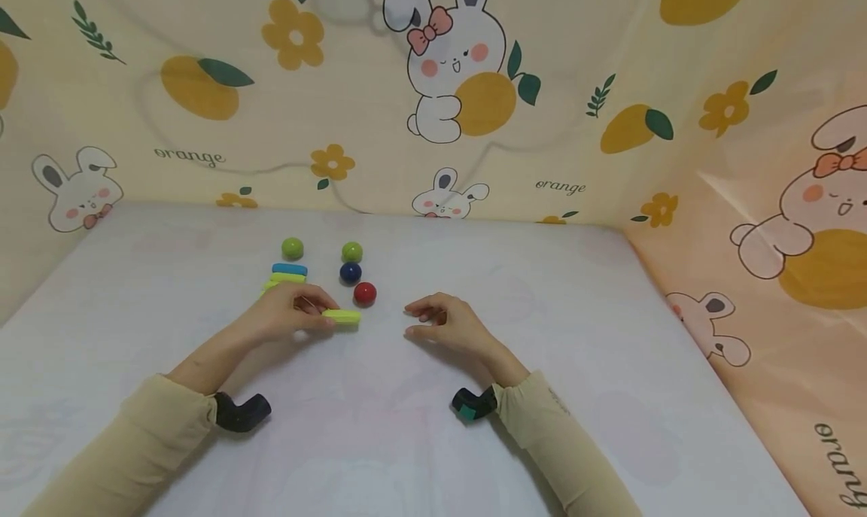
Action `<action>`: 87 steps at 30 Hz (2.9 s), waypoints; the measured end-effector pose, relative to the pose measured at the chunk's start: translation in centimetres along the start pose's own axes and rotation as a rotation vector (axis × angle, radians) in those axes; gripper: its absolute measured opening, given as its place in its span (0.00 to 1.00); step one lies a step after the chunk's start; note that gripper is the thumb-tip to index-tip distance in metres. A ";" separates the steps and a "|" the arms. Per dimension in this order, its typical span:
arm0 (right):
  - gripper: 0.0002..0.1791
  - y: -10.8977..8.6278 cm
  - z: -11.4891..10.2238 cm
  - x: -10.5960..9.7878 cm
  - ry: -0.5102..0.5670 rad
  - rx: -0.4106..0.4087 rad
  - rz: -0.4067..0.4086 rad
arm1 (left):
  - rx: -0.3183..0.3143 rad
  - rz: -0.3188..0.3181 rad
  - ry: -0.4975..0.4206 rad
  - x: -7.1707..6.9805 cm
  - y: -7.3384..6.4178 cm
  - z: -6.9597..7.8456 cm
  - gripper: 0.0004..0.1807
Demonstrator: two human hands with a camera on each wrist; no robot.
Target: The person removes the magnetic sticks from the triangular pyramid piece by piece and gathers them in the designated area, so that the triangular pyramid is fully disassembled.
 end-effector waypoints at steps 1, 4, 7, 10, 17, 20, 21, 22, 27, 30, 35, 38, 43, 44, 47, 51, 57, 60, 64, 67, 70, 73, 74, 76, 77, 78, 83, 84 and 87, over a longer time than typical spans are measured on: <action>0.21 0.0 0.0 0.0 0.001 0.006 0.000 | 0.004 0.003 -0.002 -0.2 -0.1 -0.1 0.11; 0.20 0.0 0.0 0.0 -0.001 -0.004 0.004 | 0.008 0.006 -0.004 -0.8 -0.4 -0.3 0.12; 0.20 0.0 0.0 0.1 -0.002 -0.013 0.007 | -0.001 0.012 -0.008 -1.4 -0.6 -0.6 0.13; 0.20 0.0 0.1 0.1 0.000 -0.008 0.007 | 0.003 0.022 -0.004 -2.0 -0.8 -1.0 0.14; 0.20 0.1 0.2 0.2 0.007 0.030 -0.005 | -0.010 0.022 0.009 -3.3 -1.3 -1.6 0.15; 0.20 0.1 0.2 0.2 0.011 0.029 -0.005 | -0.014 0.025 0.014 -3.9 -1.6 -1.7 0.16; 0.20 0.1 0.3 0.2 0.012 0.029 -0.005 | -0.013 0.027 0.014 -4.0 -1.7 -1.8 0.16; 0.20 0.1 0.3 0.2 0.013 0.030 -0.005 | -0.010 0.028 0.016 -4.2 -1.8 -1.8 0.16; 0.19 0.1 0.3 0.2 0.009 0.042 -0.002 | -0.002 0.032 0.021 -5.0 -2.4 -2.0 0.17; 0.19 0.1 0.3 0.2 0.009 0.045 -0.001 | -0.006 0.032 0.016 -5.3 -2.7 -2.1 0.18; 0.19 0.1 0.4 0.2 0.013 0.037 -0.004 | -0.021 0.026 0.013 -5.8 -3.0 -2.3 0.18; 0.19 0.1 0.4 0.2 0.011 0.039 -0.004 | -0.033 0.024 0.012 -5.9 -3.2 -2.5 0.18; 0.19 0.1 0.4 0.2 0.012 0.046 -0.002 | -0.052 0.027 0.000 -6.1 -3.2 -2.9 0.19; 0.19 0.1 0.4 0.2 0.013 0.045 -0.001 | -0.055 0.027 -0.001 -6.1 -3.2 -2.9 0.19; 0.19 0.1 0.4 0.2 0.017 0.043 0.000 | -0.057 0.026 0.000 -6.2 -3.2 -3.0 0.19; 0.19 0.1 0.4 0.2 0.018 0.048 0.001 | -0.056 0.028 0.008 -6.4 -3.2 -3.2 0.19; 0.19 0.2 0.4 0.2 0.022 0.047 0.003 | -0.071 0.037 0.019 -6.5 -3.4 -3.5 0.19; 0.19 0.2 0.5 0.3 0.024 0.045 0.004 | -0.078 0.042 0.014 -6.5 -3.4 -3.7 0.19; 0.19 0.2 0.5 0.3 0.028 0.048 0.004 | -0.080 0.049 0.014 -6.6 -3.4 -3.9 0.18; 0.20 0.2 0.6 0.3 0.032 0.054 0.003 | -0.083 0.054 0.022 -6.6 -3.3 -4.1 0.18; 0.20 0.2 0.5 0.3 0.034 0.060 0.001 | -0.088 0.062 0.022 -6.6 -3.4 -4.1 0.18; 0.20 0.2 0.3 0.3 0.028 0.065 -0.004 | -0.094 0.066 0.023 -6.7 -3.5 -4.0 0.18; 0.20 0.2 0.1 0.3 0.026 0.068 -0.006 | -0.095 0.067 0.025 -6.7 -3.5 -4.0 0.18; 0.20 -0.1 -0.7 -0.1 0.022 0.069 -0.009 | -0.097 0.071 0.029 -6.7 -3.5 -3.9 0.18; 0.19 -0.2 -1.2 -0.3 0.020 0.070 -0.011 | -0.097 0.073 0.031 -6.7 -3.5 -3.9 0.18; 0.19 -0.4 -1.7 -0.4 0.019 0.071 -0.013 | -0.098 0.076 0.034 -6.7 -3.5 -4.0 0.17; 0.18 -0.9 -3.1 -1.0 0.019 0.055 -0.010 | -0.102 0.101 0.049 -6.6 -3.5 -4.1 0.17; 0.18 -0.9 -3.1 -1.0 0.019 0.052 -0.010 | -0.106 0.105 0.050 -6.6 -3.5 -4.1 0.17; 0.18 -0.6 -2.4 -0.7 0.020 0.053 -0.014 | -0.120 0.118 0.058 -6.5 -3.5 -4.1 0.16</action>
Point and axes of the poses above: each hand's wrist, its own y-axis towards the middle knuckle, its own x-axis out of the palm, z = x × y, the point moved 2 cm from there along y, towards the middle knuckle, and after that the axes turned 14 degrees about -y, right-handed, at the moved point
